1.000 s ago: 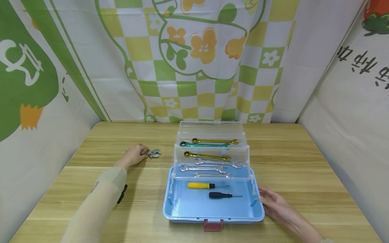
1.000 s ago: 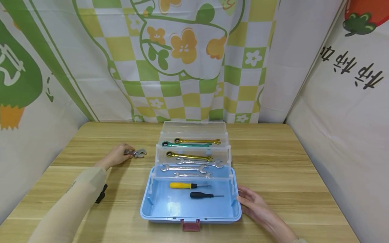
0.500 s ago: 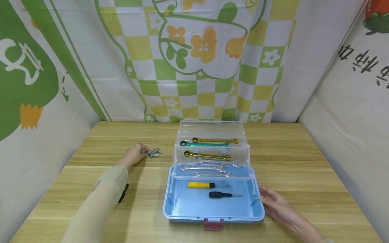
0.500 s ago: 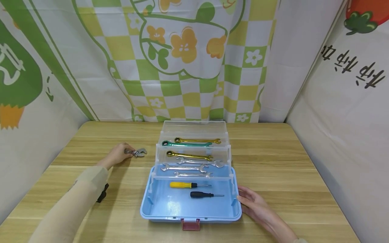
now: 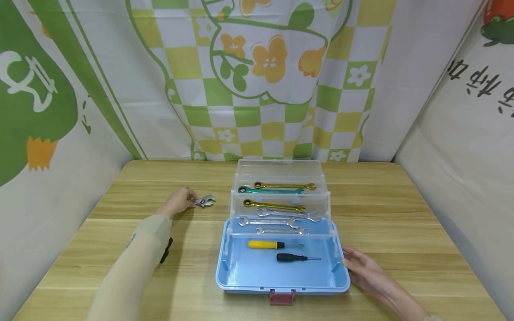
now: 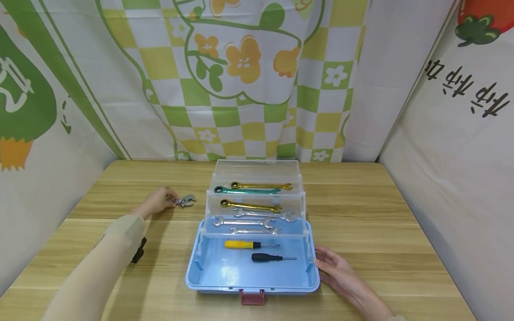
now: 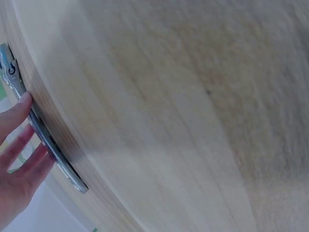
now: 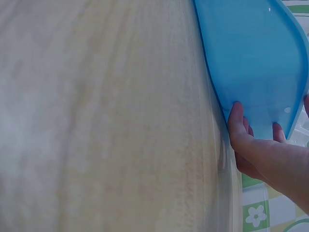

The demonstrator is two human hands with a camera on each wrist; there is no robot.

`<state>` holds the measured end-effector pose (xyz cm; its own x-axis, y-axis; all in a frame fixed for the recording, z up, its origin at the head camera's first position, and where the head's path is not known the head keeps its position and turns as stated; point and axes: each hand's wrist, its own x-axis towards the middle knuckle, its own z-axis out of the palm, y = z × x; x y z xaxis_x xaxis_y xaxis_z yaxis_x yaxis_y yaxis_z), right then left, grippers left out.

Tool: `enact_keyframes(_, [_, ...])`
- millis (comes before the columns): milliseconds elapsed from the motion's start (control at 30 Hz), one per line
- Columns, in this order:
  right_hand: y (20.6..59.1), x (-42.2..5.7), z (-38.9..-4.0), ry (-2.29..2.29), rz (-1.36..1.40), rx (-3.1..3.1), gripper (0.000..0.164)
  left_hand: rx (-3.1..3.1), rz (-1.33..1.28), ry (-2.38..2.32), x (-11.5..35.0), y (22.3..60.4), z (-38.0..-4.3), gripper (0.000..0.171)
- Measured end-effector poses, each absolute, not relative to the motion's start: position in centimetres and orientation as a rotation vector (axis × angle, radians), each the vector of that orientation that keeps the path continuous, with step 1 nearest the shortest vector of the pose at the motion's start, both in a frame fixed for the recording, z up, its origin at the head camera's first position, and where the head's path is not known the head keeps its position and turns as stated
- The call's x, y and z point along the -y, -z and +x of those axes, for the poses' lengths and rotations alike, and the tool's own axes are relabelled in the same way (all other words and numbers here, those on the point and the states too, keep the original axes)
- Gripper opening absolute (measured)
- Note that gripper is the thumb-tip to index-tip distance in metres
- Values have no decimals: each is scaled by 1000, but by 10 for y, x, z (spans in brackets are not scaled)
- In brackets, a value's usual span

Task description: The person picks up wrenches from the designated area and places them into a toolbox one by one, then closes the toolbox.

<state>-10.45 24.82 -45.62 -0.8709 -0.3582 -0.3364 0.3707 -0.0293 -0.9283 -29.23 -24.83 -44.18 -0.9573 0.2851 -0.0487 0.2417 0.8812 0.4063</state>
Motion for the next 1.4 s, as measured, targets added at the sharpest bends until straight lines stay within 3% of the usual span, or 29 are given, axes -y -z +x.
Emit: enact_keyframes(1400, [454,-246,-106,1915,37,-1784,66,-2955,487,-699,260,439,-282,13])
